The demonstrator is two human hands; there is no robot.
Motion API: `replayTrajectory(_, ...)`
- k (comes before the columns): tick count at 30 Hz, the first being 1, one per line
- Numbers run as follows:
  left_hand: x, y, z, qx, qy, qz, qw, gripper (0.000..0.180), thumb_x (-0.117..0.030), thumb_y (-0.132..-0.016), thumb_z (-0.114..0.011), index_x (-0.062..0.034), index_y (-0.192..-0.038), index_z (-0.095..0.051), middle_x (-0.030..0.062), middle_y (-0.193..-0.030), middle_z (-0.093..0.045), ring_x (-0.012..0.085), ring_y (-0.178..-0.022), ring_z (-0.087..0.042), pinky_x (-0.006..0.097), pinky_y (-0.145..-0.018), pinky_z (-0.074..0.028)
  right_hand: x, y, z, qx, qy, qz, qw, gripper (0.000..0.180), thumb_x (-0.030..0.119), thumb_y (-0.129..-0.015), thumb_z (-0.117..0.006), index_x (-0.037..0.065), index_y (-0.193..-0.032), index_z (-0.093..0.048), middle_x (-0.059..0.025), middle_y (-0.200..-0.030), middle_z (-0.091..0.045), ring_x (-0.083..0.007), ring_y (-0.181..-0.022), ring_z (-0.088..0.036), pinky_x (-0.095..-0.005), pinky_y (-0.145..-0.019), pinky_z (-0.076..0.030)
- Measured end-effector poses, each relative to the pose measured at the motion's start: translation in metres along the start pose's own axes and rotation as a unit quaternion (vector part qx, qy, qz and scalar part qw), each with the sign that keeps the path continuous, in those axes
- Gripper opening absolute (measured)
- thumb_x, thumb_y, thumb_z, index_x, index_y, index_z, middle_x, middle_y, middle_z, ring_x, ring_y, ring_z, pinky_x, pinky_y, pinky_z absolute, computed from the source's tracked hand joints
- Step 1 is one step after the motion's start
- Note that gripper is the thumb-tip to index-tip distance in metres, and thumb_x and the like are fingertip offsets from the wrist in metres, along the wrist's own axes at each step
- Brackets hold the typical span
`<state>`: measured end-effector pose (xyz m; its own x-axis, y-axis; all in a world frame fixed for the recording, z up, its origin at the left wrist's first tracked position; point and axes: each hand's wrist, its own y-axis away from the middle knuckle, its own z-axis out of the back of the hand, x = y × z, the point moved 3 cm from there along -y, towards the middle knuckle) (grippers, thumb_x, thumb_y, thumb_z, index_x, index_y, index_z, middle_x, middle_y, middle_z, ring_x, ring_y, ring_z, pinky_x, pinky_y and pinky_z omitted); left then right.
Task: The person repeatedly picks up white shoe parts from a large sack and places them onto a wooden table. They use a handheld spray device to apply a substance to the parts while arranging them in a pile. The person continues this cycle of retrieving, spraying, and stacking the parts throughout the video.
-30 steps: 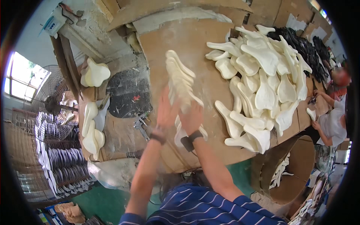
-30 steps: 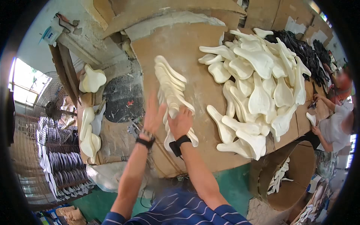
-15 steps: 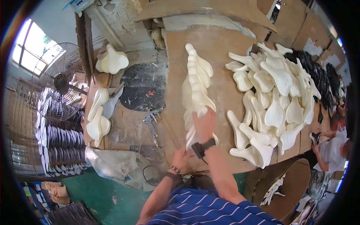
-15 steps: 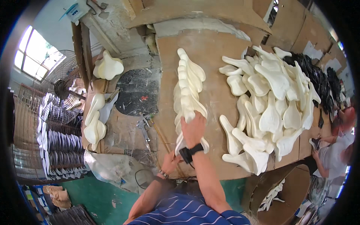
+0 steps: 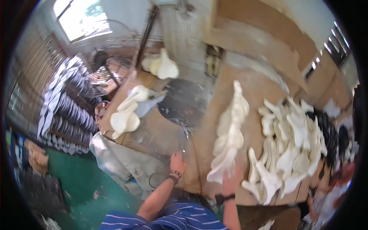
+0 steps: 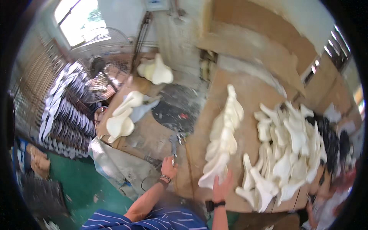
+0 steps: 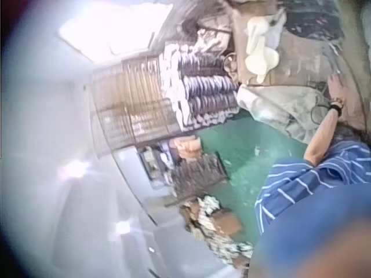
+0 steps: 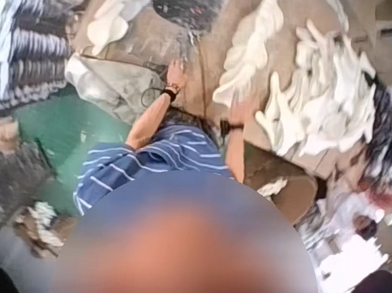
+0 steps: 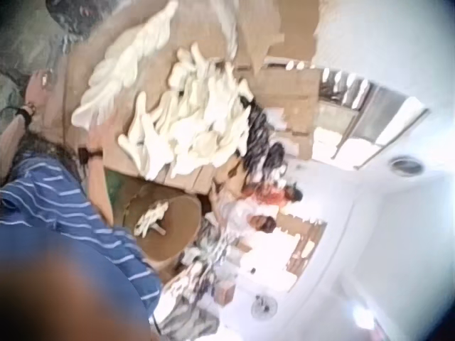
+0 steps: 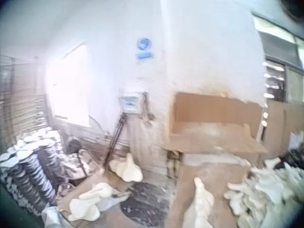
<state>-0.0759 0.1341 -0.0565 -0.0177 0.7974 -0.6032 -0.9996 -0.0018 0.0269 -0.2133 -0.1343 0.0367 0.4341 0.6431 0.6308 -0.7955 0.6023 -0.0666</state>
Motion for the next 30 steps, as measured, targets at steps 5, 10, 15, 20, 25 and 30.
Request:
replayTrajectory(5,0.052,-0.024,0.009,0.128,-0.053,0.156,0.978,0.056,-0.025,-0.08,-0.079,-0.0073,-0.124,-0.05,0.0213,-0.119,-0.066,0.0415,-0.109,-0.068,0.051,-0.089,-0.058,-0.045,0.086,0.003,0.048,0.07,0.094,0.992,0.061,0.017,-0.091,-0.066,-0.003,-0.145,-0.046,-0.0257,-0.127,-0.06,-0.0408,-0.112,-0.06,-0.047,-0.099,-0.047)
replayTrajectory(10,0.048,-0.043,-0.04,0.167,-0.036,0.105,0.98,0.055,-0.021,-0.078,-0.077,-0.0035,-0.123,-0.052,0.0209,-0.106,-0.07,0.041,-0.101,-0.071,0.051,-0.085,-0.059,-0.088,0.154,0.03,0.041,0.174,-0.011,0.984,0.06,0.03,-0.092,-0.061,-0.002,-0.142,-0.053,-0.0301,-0.114,-0.067,-0.0485,-0.104,-0.064,-0.0515,-0.092,-0.053)
replayTrajectory(15,0.071,-0.052,-0.05,0.344,0.536,0.237,0.734,0.033,-0.015,-0.083,-0.071,-0.0051,-0.113,-0.06,0.0058,-0.088,-0.069,0.0271,-0.086,-0.073,0.044,-0.078,-0.061,-0.048,0.162,0.027,0.118,0.119,-0.08,0.983,0.054,0.033,-0.092,-0.065,-0.003,-0.131,-0.059,-0.0306,-0.116,-0.067,-0.0447,-0.106,-0.066,-0.0495,-0.091,-0.054)
replayTrajectory(20,0.019,-0.05,-0.04,0.362,0.706,0.243,0.558,0.016,-0.015,-0.091,-0.07,-0.0081,-0.104,-0.064,-0.0017,-0.081,-0.062,0.0165,-0.076,-0.068,0.035,-0.072,-0.059,-0.03,0.147,0.006,0.165,0.07,0.002,0.984,0.045,0.032,-0.097,-0.063,-0.002,-0.127,-0.063,-0.0264,-0.11,-0.07,-0.0382,-0.098,-0.07,-0.0445,-0.086,-0.056)
replayTrajectory(25,-0.054,0.001,0.013,0.393,0.643,0.129,0.644,0.023,-0.029,-0.097,-0.07,-0.0094,-0.108,-0.064,-0.0005,-0.087,-0.066,0.0138,-0.077,-0.068,0.03,-0.07,-0.056,0.027,0.112,0.028,0.165,-0.077,0.038,0.983,0.042,0.031,-0.1,-0.062,-0.001,-0.127,-0.064,-0.022,-0.11,-0.071,-0.0333,-0.097,-0.07,-0.0404,-0.086,-0.055)
replayTrajectory(30,-0.082,0.095,0.022,0.454,0.565,0.049,0.687,0.03,-0.032,-0.099,-0.067,-0.0081,-0.116,-0.062,0.0024,-0.097,-0.069,0.0119,-0.082,-0.067,0.029,-0.074,-0.055,0.124,0.085,0.079,0.169,-0.072,0.092,0.979,0.047,0.03,-0.099,-0.063,-0.001,-0.135,-0.058,-0.0222,-0.115,-0.069,-0.0342,-0.105,-0.066,-0.042,-0.091,-0.052)
